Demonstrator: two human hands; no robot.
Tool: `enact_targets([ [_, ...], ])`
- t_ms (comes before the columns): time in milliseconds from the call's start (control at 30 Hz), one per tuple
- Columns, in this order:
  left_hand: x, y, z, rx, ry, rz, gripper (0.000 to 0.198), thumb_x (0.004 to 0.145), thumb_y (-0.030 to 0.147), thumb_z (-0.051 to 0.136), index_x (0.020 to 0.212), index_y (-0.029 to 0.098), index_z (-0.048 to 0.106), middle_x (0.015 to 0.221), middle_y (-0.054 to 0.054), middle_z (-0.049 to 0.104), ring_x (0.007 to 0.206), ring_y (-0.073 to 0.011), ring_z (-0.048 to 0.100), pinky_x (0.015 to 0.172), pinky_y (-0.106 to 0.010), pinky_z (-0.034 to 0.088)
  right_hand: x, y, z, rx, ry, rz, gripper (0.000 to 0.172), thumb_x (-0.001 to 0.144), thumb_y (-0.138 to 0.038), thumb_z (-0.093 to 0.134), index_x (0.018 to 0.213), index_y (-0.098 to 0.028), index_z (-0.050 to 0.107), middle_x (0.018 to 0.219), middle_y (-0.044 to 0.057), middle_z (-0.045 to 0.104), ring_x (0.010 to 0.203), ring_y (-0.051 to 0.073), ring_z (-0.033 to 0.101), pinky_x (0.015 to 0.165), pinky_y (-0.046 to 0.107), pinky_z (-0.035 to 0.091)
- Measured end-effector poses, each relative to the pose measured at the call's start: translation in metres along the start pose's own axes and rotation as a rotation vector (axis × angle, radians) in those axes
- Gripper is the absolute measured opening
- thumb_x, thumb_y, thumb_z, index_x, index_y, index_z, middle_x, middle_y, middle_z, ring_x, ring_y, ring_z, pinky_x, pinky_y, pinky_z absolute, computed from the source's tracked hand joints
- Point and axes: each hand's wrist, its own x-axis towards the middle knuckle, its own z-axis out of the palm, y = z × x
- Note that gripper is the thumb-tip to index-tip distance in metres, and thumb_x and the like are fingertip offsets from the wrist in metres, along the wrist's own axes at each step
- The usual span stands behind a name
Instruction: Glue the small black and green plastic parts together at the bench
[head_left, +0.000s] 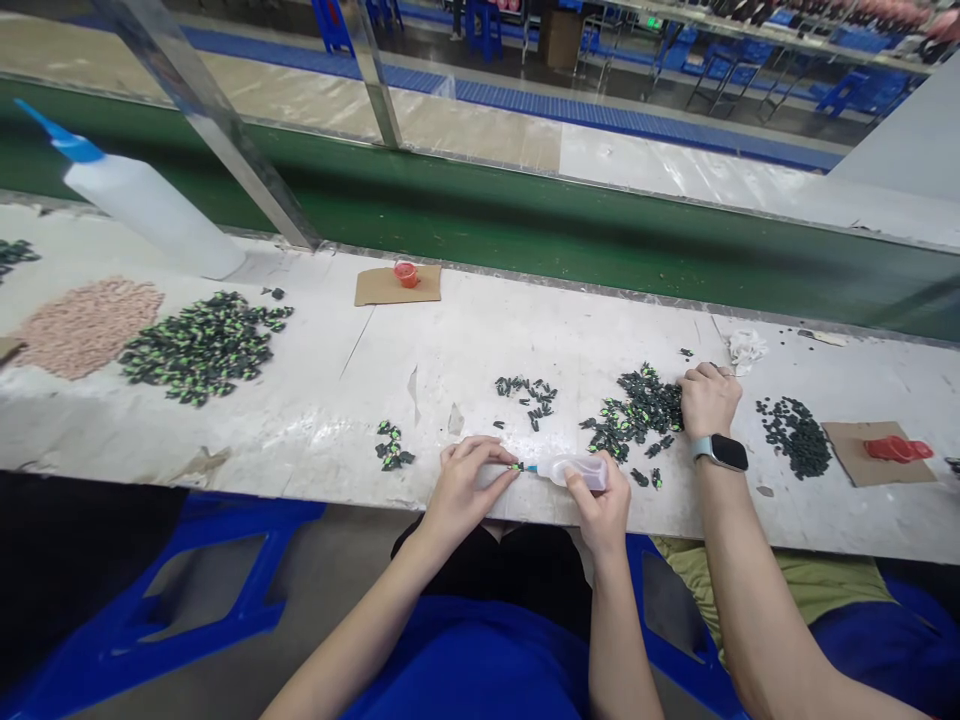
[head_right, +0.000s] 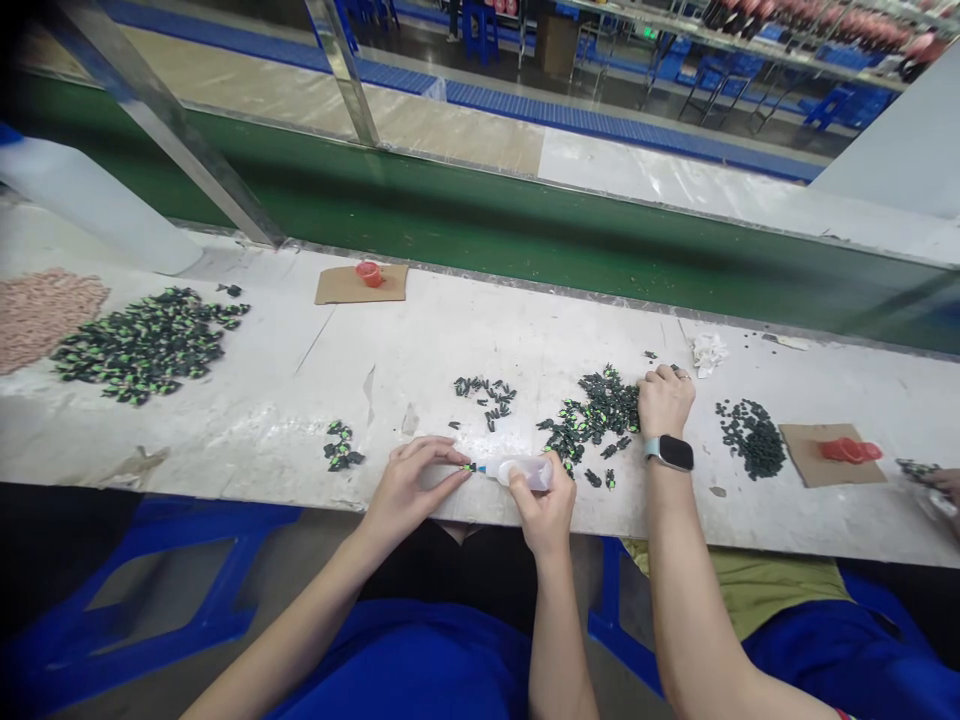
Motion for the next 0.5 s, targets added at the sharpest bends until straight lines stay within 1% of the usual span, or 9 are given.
enact_targets([
  [167, -0.001, -0.001, 0.000, 0.007, 0.004, 0.013, 0.006, 0.079, 0.024, 0.068, 0.085, 0.025, 0.066, 0.091, -0.001, 0.074, 0.105, -0.0253, 0.063, 0.093, -0.043, 0.038, -0.002, 0.002, 0.000, -0.007, 0.008, 0.006, 0.028, 0.072, -0.037, 0.061, 0.060, -0.023, 0.041, 0.051, -0.007, 0.039, 0.048, 0.011, 0.036, 0.045, 0.023, 0.029],
  [300, -0.001, 0.000, 0.000, 0.007, -0.007, 0.018, 0.005, 0.080, 0.024, 0.067, 0.086, 0.025, 0.067, 0.091, -0.001, 0.074, 0.106, -0.0257, 0.063, 0.093, -0.044, 0.038, 0.002, 0.006, -0.005, 0.037, -0.026, 0.082, 0.024, 0.069, -0.037, 0.067, 0.063, -0.023, 0.048, 0.053, -0.006, 0.046, 0.054, 0.014, 0.043, 0.048, 0.026, 0.036],
  [367, -0.001, 0.000, -0.001, 0.009, -0.006, 0.018, 0.005, 0.080, 0.024, 0.067, 0.086, 0.025, 0.067, 0.091, -0.001, 0.074, 0.106, -0.0255, 0.063, 0.093, -0.043, 0.039, 0.017, 0.005, -0.012, 0.082, -0.056, 0.104, 0.020, 0.069, -0.038, 0.068, 0.065, -0.025, 0.053, 0.057, -0.003, 0.054, 0.060, 0.018, 0.049, 0.050, 0.031, 0.042],
  [400, -0.001, 0.000, -0.001, 0.012, -0.005, 0.019, 0.005, 0.080, 0.023, 0.067, 0.085, 0.025, 0.067, 0.091, -0.001, 0.074, 0.106, -0.0255, 0.063, 0.093, -0.043, 0.039, 0.031, 0.003, -0.019, 0.089, -0.050, 0.101, 0.018, 0.070, -0.039, 0.067, 0.067, -0.026, 0.055, 0.060, -0.002, 0.058, 0.063, 0.020, 0.052, 0.052, 0.033, 0.045],
  [433, -0.001, 0.000, -0.001, 0.016, -0.004, 0.020, 0.005, 0.080, 0.023, 0.067, 0.085, 0.025, 0.067, 0.091, -0.001, 0.074, 0.106, -0.0253, 0.063, 0.093, -0.043, 0.039, 0.048, 0.000, -0.027, 0.097, -0.044, 0.098, 0.016, 0.072, -0.040, 0.066, 0.070, -0.027, 0.057, 0.064, -0.001, 0.061, 0.067, 0.022, 0.054, 0.054, 0.036, 0.048],
  [500, -0.001, -0.001, 0.000, 0.021, -0.005, 0.022, 0.006, 0.080, 0.023, 0.067, 0.086, 0.025, 0.067, 0.091, -0.001, 0.074, 0.106, -0.0251, 0.063, 0.094, -0.043, 0.039, 0.091, -0.009, -0.053, 0.112, -0.032, 0.091, 0.015, 0.075, -0.043, 0.062, 0.072, -0.029, 0.057, 0.071, 0.001, 0.066, 0.076, 0.024, 0.058, 0.059, 0.040, 0.051],
])
